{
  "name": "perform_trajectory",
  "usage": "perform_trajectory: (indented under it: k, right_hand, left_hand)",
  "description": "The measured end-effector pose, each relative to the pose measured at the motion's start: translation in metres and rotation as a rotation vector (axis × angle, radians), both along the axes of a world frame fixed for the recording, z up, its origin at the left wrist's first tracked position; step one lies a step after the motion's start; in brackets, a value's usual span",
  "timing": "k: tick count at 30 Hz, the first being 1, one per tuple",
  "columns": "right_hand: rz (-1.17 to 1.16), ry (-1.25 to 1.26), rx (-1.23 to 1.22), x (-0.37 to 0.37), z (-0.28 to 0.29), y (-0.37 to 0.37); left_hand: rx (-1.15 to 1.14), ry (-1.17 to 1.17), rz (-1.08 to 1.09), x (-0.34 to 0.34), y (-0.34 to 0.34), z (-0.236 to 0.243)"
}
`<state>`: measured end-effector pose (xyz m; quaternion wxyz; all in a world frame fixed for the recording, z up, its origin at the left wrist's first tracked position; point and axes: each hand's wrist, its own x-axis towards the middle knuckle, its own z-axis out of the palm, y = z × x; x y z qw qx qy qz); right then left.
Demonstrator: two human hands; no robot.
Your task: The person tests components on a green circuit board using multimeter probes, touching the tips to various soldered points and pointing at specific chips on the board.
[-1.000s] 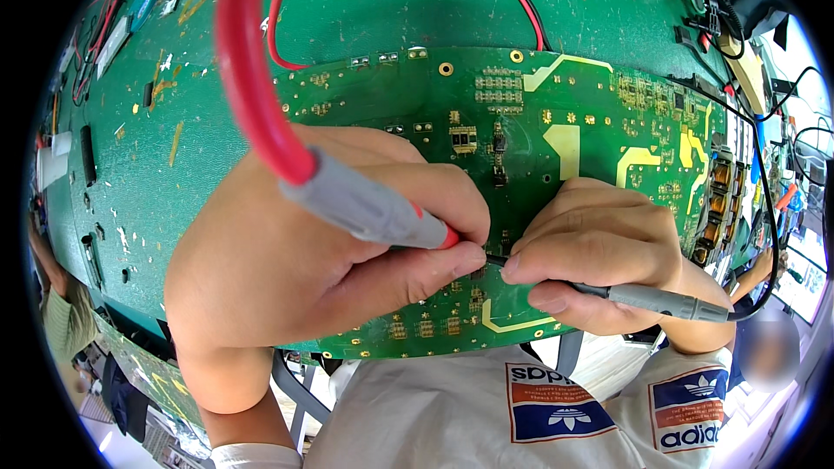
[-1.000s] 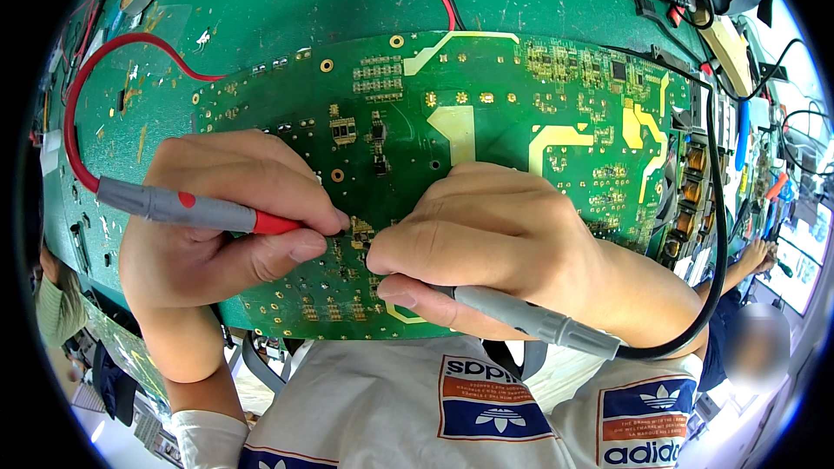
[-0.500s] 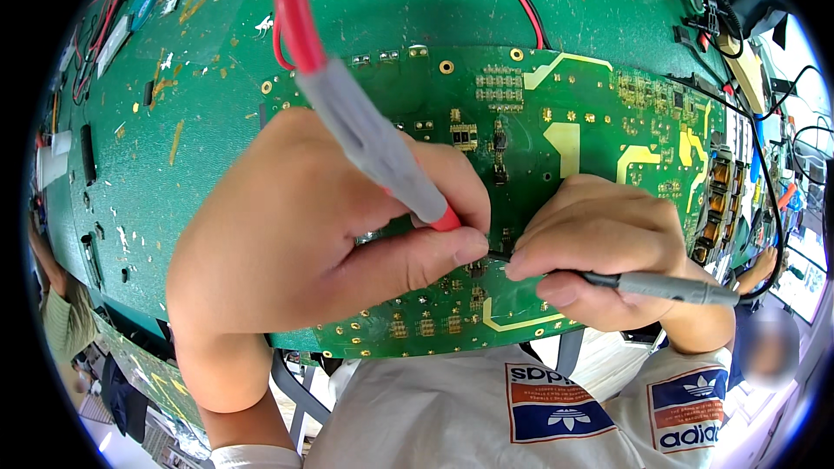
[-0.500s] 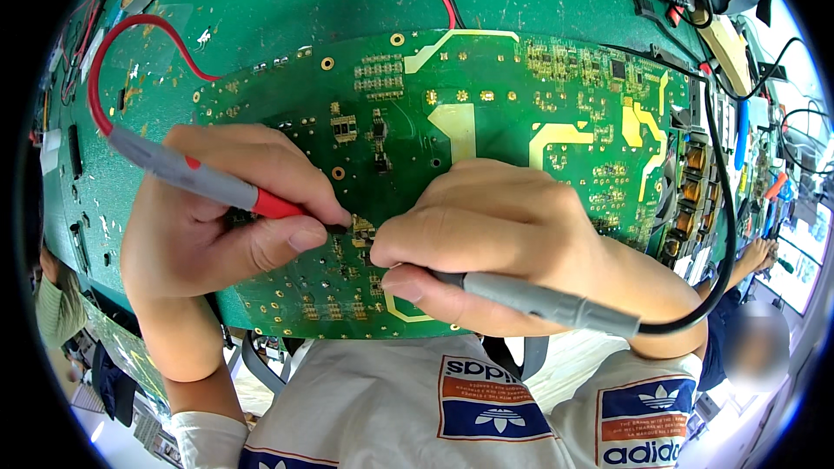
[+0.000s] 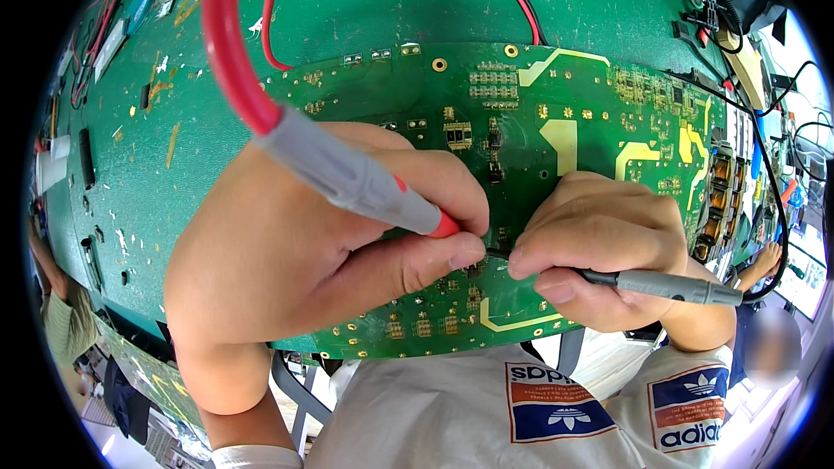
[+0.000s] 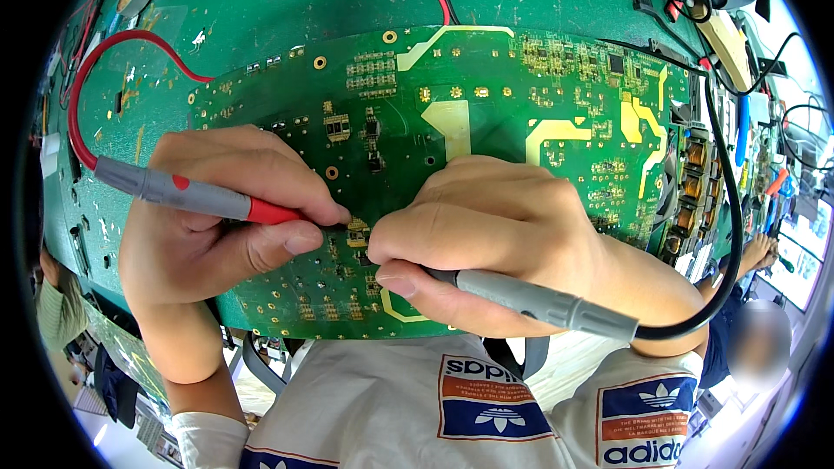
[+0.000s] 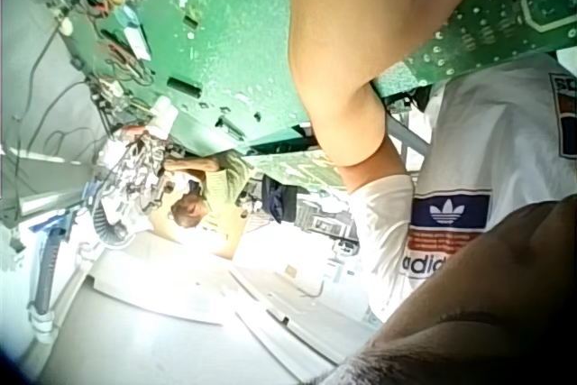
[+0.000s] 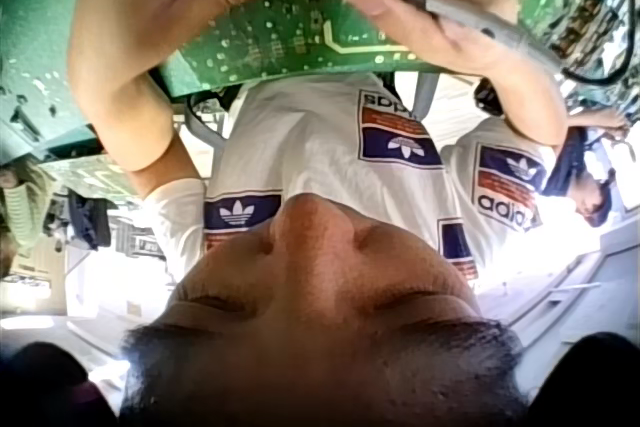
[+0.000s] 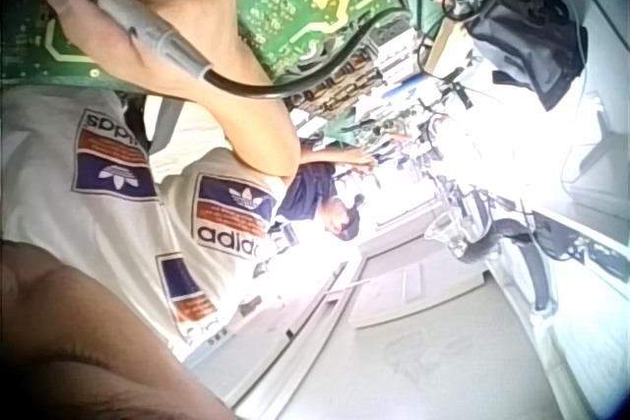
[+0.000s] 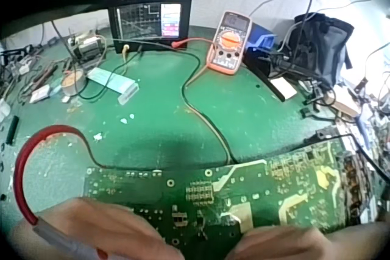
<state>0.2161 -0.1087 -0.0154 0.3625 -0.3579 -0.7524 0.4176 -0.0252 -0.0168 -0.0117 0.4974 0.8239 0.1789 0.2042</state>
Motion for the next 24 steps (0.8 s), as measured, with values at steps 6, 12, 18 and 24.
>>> perform_trajectory:
  k: [6,12,18,24]
  right_hand:
    - [-0.021,-0.028,0.047,-0.0022,-0.0013,-0.0024]
    - [-0.023,0.006,0.033,-0.0023,-0.0012,-0.0005]
    - [-0.058,0.081,-0.055,0.0013,-0.0015,-0.0022]
    - [-0.020,0.030,-0.003,0.0016,-0.0019,-0.0005]
  left_hand:
    - [0.021,0.007,-0.016,0.0002,0.0003,-0.0007]
    - [-0.038,0.044,-0.029,-0.0010,0.0028,0.0039]
    - [-0.159,0.038,0.000,-0.0018,0.0039,-0.0006]
    - [-0.108,0.035,-0.035,-0.0023,0.0067,-0.0002]
